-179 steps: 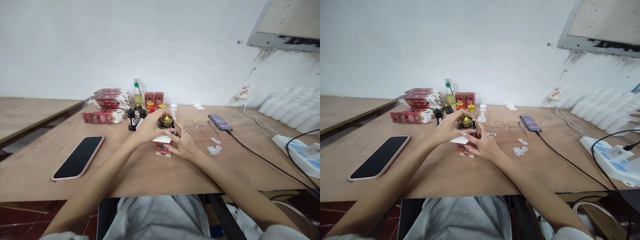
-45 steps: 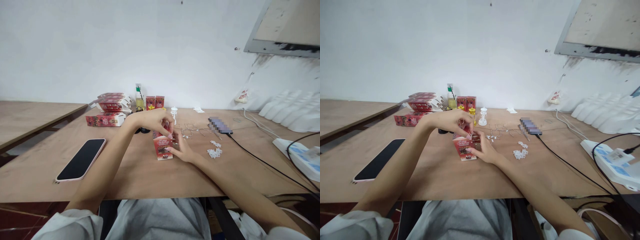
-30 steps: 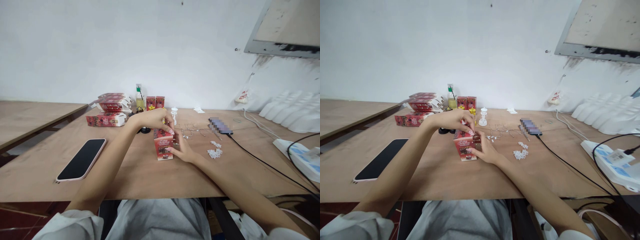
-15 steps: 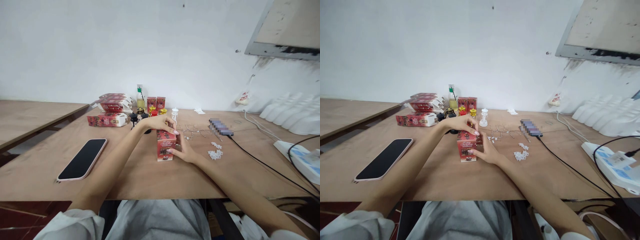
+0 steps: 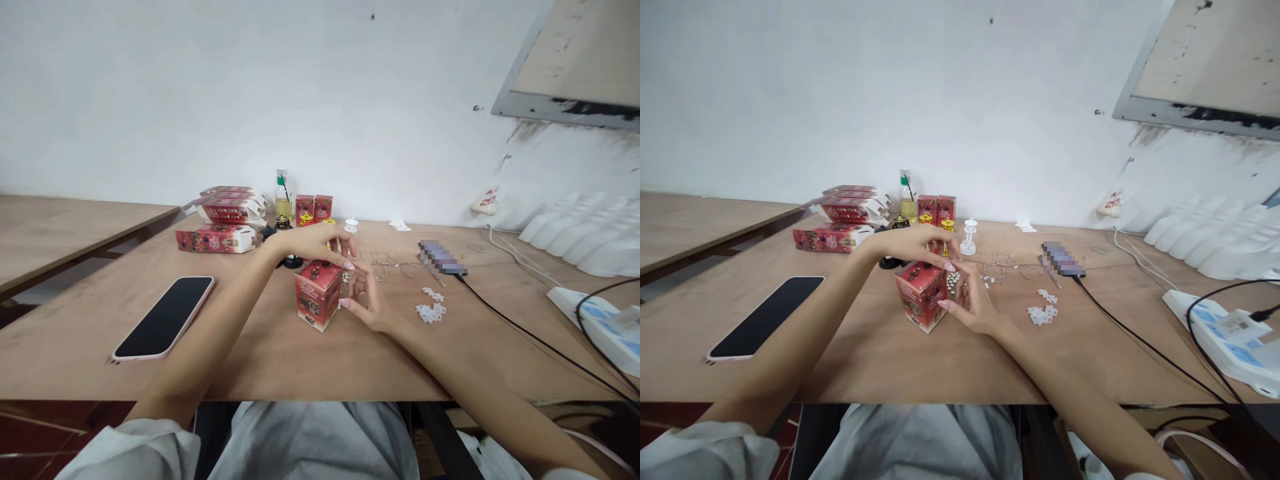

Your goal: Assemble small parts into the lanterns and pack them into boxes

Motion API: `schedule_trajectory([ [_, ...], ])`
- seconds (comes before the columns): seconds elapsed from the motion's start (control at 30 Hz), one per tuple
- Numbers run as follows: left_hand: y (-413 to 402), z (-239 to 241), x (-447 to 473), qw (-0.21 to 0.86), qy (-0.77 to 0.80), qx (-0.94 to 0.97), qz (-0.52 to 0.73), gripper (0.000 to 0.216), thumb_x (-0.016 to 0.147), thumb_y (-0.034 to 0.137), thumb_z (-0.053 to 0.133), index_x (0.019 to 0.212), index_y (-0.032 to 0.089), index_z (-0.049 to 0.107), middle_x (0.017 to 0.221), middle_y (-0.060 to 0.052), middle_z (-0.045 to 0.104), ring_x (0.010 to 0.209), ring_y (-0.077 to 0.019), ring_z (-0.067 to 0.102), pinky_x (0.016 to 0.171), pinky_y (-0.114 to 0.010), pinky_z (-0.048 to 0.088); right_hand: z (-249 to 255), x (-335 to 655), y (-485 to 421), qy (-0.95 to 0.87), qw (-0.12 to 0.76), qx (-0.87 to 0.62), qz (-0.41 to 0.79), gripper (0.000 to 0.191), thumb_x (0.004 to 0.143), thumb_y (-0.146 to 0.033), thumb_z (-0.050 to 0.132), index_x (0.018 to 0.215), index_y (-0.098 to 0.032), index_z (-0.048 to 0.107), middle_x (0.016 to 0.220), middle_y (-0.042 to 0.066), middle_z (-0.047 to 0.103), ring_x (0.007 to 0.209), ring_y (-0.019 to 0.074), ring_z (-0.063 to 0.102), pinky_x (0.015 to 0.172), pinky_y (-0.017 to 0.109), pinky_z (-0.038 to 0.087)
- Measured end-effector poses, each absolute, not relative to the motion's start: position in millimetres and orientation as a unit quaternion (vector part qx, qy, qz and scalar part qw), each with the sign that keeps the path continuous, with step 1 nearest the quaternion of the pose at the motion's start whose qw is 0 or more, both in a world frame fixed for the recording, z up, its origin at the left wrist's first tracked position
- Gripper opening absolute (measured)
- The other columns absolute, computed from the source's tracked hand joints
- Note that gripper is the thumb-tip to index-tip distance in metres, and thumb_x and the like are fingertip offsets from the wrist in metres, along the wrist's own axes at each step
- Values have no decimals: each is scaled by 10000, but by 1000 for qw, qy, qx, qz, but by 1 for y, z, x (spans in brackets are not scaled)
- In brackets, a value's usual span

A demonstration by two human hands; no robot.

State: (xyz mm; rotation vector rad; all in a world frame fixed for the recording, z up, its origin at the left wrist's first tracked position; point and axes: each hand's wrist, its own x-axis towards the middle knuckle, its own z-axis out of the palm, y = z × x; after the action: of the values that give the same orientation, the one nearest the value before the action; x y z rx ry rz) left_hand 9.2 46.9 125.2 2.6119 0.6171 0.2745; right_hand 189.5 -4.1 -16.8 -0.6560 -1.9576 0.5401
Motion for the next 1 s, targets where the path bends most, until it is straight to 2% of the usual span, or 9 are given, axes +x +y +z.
schedule_trajectory([
  [0.1, 38, 134, 5, 133, 279, 946, 100, 346, 792, 458, 599, 957, 157, 640, 873, -51, 672, 738, -141, 585, 639, -231, 392, -18, 189, -3, -810, 481, -260, 210, 579, 837, -422, 593, 1320, -320, 290, 1266, 104, 396, 682, 123, 500, 574, 316, 494],
  [0.23, 19, 145, -2, -2, 430, 901, 54, 430, 770, 584, 558, 842, 167, 634, 729, -60, 645, 620, -164, 552, 569, -260, 335, -22, 188, -2, -828, 469, -238, 197, 553, 840, -360, 609, 1314, -351, 326, 1191, 79, 409, 697, 129, 498, 607, 330, 516],
  [0.4, -7, 150, -1, -34, 508, 859, -57, 598, 587, 709, 630, 869, 182, 616, 759, -96, 661, 695, -251, 610, 622, -301, 388, -22, 188, -2, -841, 456, -226, 183, 551, 849, -339, 601, 1333, -347, 338, 1145, 76, 428, 708, 137, 508, 605, 327, 520],
  [0.5, -18, 149, 8, -35, 511, 854, -95, 649, 599, 681, 622, 1029, 197, 578, 862, -115, 683, 821, -298, 636, 689, -321, 424, -24, 187, -2, -841, 464, -224, 166, 560, 848, -326, 608, 1343, -333, 346, 1161, 82, 433, 733, 138, 524, 633, 330, 523],
  [0.63, -19, 148, 16, -38, 487, 866, -110, 615, 655, 552, 602, 1134, 180, 495, 928, -132, 680, 815, -309, 641, 646, -324, 436, -25, 187, -1, -825, 489, -228, 171, 579, 844, -330, 616, 1347, -322, 328, 1205, 92, 449, 737, 137, 544, 622, 322, 524],
  [0.7, -17, 147, 16, -37, 460, 882, -97, 581, 665, 476, 601, 1143, 171, 471, 942, -128, 674, 786, -292, 640, 622, -313, 431, -23, 187, -1, -812, 508, -241, 158, 594, 839, -345, 619, 1350, -309, 318, 1258, 107, 453, 895, 191, 572, 690, 354, 538],
  [0.8, -15, 147, 12, -48, 415, 906, -70, 539, 671, 403, 604, 1124, 154, 454, 929, -115, 665, 742, -265, 624, 606, -302, 415, -20, 189, -1, -807, 516, -255, 129, 591, 840, -340, 615, 1347, -299, 314, 1333, 111, 430, 1203, 258, 470, 892, 433, 506],
  [0.9, -19, 148, 12, -90, 366, 926, -26, 461, 680, 367, 614, 1056, 148, 461, 944, -110, 645, 767, -252, 604, 629, -298, 401, -20, 190, -2, -806, 516, -270, 106, 655, 844, -340, 608, 1379, -292, 234, 1382, 119, 377, 1304, 260, 391, 1024, 480, 429],
  [1.0, -26, 150, 14, -127, 323, 938, 21, 443, 683, 344, 644, 1036, 144, 468, 991, -117, 624, 868, -260, 582, 710, -304, 397, -22, 188, -4, -788, 537, -288, 87, 740, 820, -373, 628, 1389, -280, 165, 1389, 132, 347, 1310, 268, 387, 1035, 487, 427],
])
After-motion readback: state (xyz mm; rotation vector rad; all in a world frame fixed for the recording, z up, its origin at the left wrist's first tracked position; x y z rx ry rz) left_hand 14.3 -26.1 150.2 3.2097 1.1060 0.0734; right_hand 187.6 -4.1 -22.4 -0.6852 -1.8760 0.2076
